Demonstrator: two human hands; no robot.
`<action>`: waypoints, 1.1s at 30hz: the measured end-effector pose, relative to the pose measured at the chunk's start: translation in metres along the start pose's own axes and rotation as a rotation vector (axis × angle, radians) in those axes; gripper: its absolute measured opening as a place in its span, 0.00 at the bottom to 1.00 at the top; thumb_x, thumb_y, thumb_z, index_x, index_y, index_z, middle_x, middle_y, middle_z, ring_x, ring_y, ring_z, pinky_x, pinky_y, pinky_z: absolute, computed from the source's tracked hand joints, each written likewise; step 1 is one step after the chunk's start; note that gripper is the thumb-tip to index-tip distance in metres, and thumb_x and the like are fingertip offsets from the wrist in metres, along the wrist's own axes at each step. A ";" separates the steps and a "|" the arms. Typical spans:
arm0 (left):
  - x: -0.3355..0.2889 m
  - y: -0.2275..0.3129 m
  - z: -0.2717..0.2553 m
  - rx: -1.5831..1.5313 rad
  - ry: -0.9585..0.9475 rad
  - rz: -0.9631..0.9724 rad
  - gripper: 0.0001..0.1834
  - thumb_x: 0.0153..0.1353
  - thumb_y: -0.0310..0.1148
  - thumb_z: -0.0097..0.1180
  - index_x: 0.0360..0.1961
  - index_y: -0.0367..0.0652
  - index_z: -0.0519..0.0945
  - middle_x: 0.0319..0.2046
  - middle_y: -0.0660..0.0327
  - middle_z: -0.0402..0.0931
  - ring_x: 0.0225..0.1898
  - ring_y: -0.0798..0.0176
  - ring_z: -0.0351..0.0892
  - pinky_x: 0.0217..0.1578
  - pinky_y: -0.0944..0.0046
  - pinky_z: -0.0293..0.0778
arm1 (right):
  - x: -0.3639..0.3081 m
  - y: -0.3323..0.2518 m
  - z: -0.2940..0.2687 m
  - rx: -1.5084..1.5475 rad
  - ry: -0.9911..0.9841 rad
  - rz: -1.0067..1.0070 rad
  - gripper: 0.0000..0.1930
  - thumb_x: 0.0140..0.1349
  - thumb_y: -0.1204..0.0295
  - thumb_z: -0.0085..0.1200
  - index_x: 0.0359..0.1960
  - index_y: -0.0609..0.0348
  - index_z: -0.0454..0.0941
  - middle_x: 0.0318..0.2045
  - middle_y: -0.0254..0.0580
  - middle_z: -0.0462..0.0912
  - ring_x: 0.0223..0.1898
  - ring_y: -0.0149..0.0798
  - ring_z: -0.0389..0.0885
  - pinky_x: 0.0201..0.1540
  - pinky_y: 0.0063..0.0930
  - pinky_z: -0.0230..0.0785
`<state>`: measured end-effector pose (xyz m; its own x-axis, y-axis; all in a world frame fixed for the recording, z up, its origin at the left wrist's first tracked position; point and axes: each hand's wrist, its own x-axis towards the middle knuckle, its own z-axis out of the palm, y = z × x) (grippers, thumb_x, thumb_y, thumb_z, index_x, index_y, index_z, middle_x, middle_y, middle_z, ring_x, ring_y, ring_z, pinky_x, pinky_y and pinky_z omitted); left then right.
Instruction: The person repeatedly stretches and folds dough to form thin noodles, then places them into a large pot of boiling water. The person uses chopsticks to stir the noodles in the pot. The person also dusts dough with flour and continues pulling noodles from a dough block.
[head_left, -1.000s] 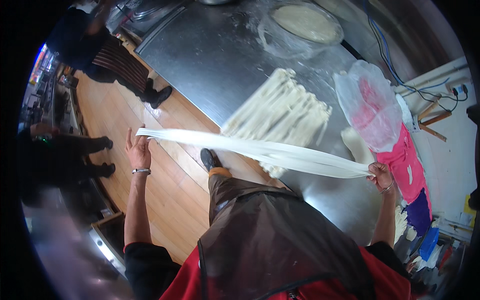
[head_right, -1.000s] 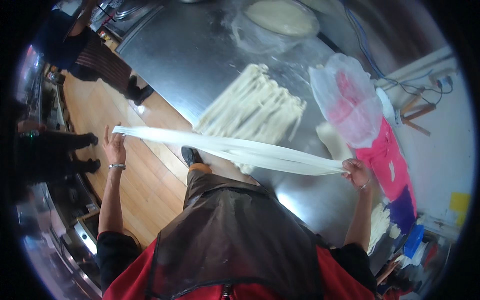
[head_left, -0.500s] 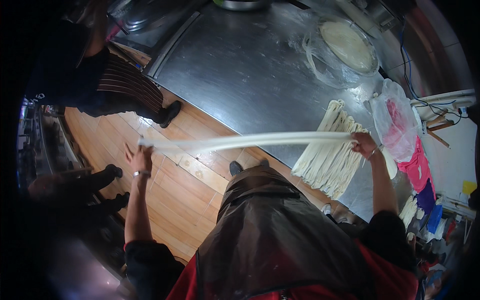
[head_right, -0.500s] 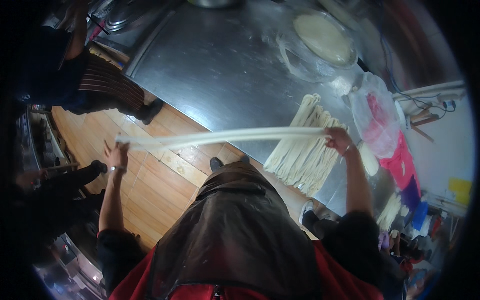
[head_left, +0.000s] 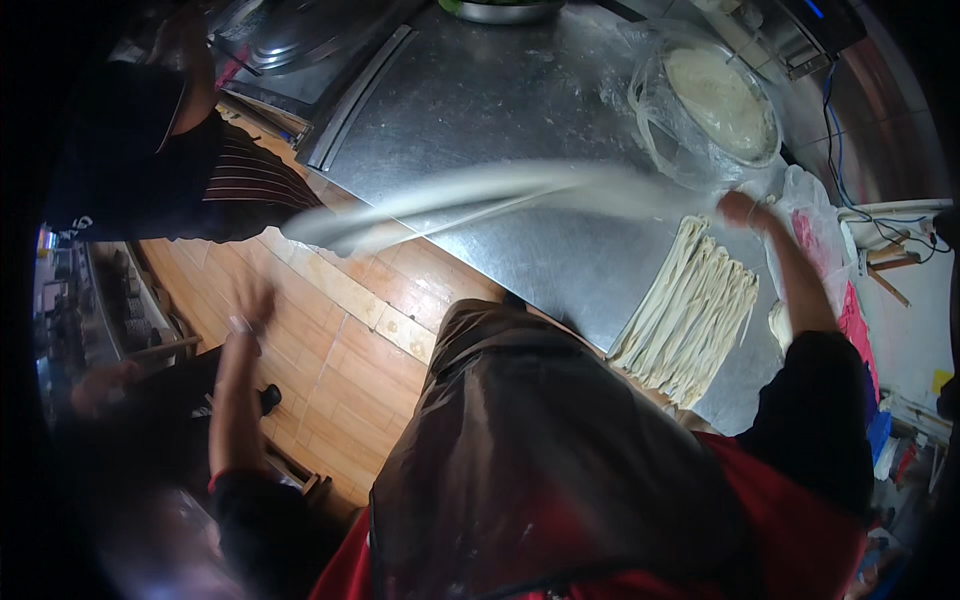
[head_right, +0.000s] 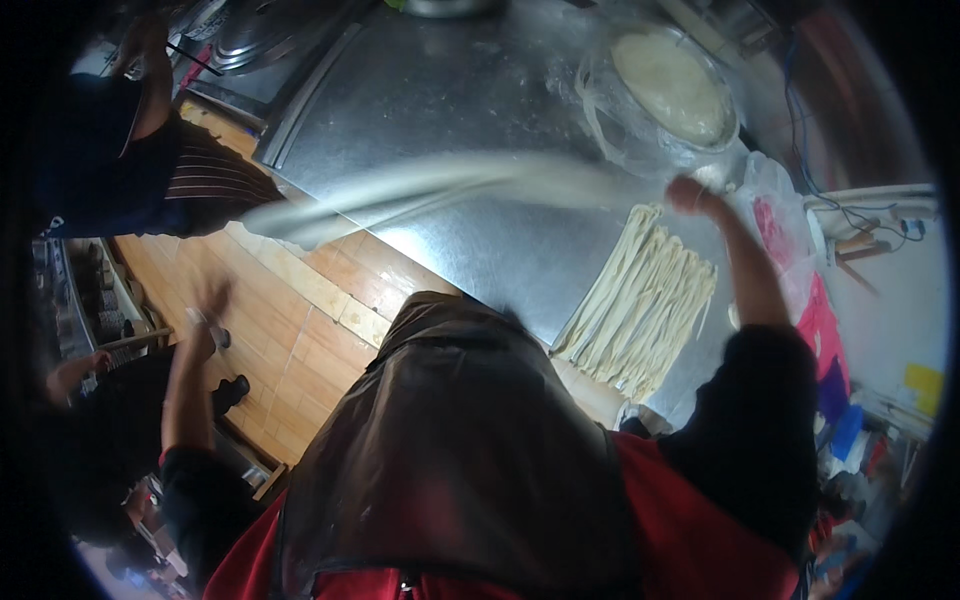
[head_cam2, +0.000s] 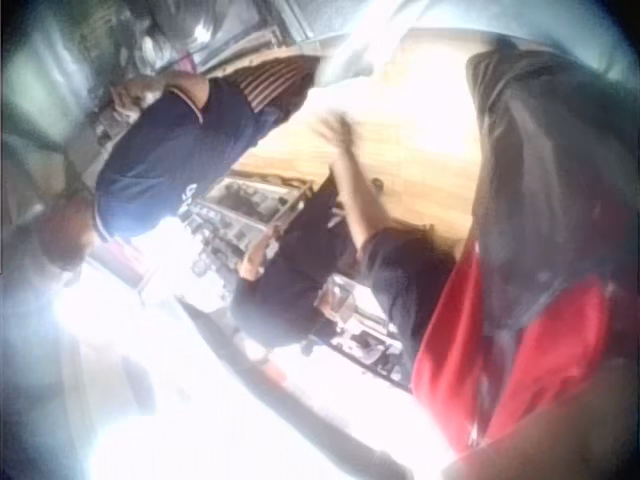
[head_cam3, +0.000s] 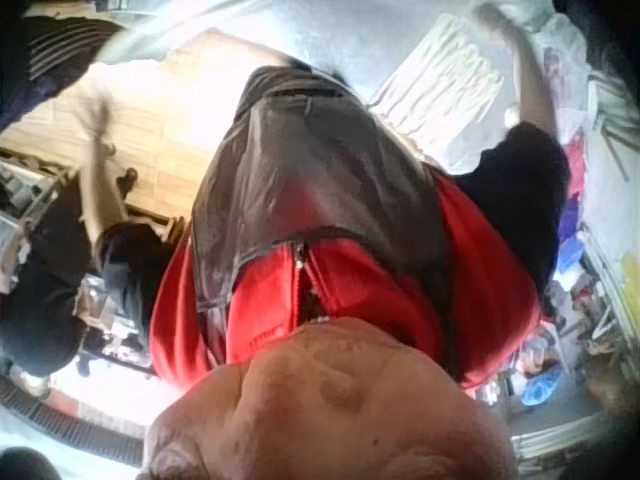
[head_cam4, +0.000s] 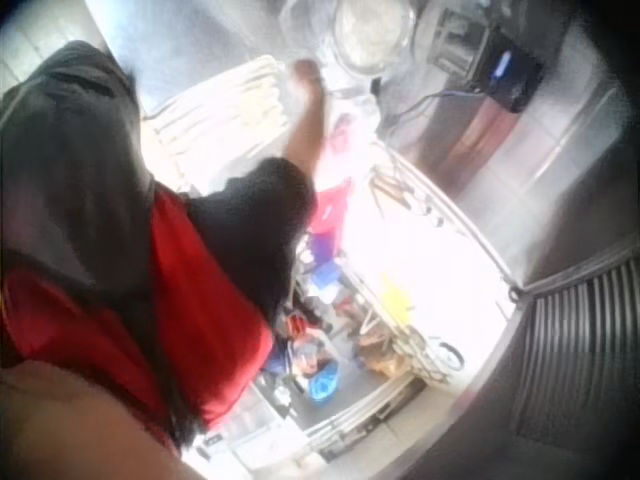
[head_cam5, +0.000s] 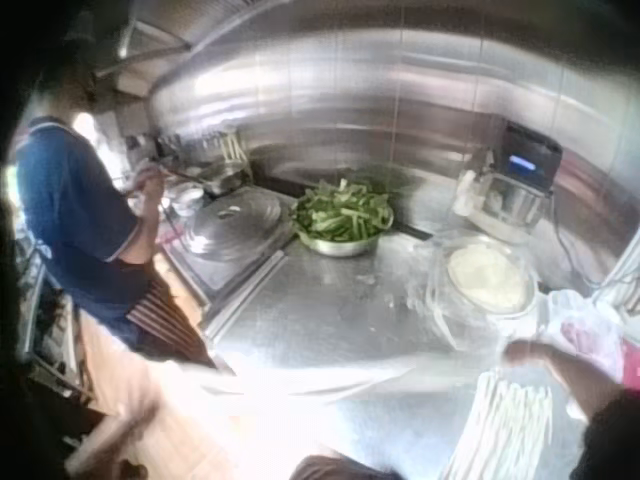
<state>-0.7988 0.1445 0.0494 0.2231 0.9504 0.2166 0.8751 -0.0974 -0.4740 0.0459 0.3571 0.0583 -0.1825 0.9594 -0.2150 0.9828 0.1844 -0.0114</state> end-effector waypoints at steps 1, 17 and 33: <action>-0.060 0.027 0.018 -0.219 -0.442 -0.049 0.19 0.66 0.40 0.44 0.55 0.46 0.72 0.51 0.55 0.72 0.49 0.59 0.70 0.43 0.59 0.67 | -0.018 -0.011 0.048 0.159 -0.337 0.078 0.08 0.47 0.70 0.61 0.28 0.58 0.78 0.23 0.39 0.76 0.24 0.35 0.74 0.28 0.28 0.66; 0.002 -0.116 0.062 -0.679 0.250 -0.818 0.11 0.64 0.33 0.49 0.47 0.48 0.75 0.50 0.53 0.66 0.51 0.54 0.63 0.48 0.55 0.64 | 0.019 0.078 -0.043 -0.046 0.362 -0.174 0.09 0.58 0.72 0.51 0.40 0.58 0.76 0.28 0.39 0.74 0.31 0.37 0.72 0.34 0.28 0.68; -0.258 -0.032 0.149 -0.577 -1.182 -0.316 0.13 0.66 0.34 0.44 0.38 0.38 0.79 0.33 0.48 0.77 0.38 0.49 0.76 0.37 0.51 0.68 | -0.100 -0.015 0.125 1.101 -0.356 0.529 0.07 0.55 0.72 0.60 0.30 0.64 0.82 0.17 0.40 0.79 0.13 0.26 0.70 0.14 0.22 0.59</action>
<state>-0.9487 -0.0539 -0.1183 -0.2638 0.6101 -0.7471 0.9391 0.3393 -0.0545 0.0533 0.2316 -0.0424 0.0879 0.7196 -0.6888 0.4686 -0.6400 -0.6089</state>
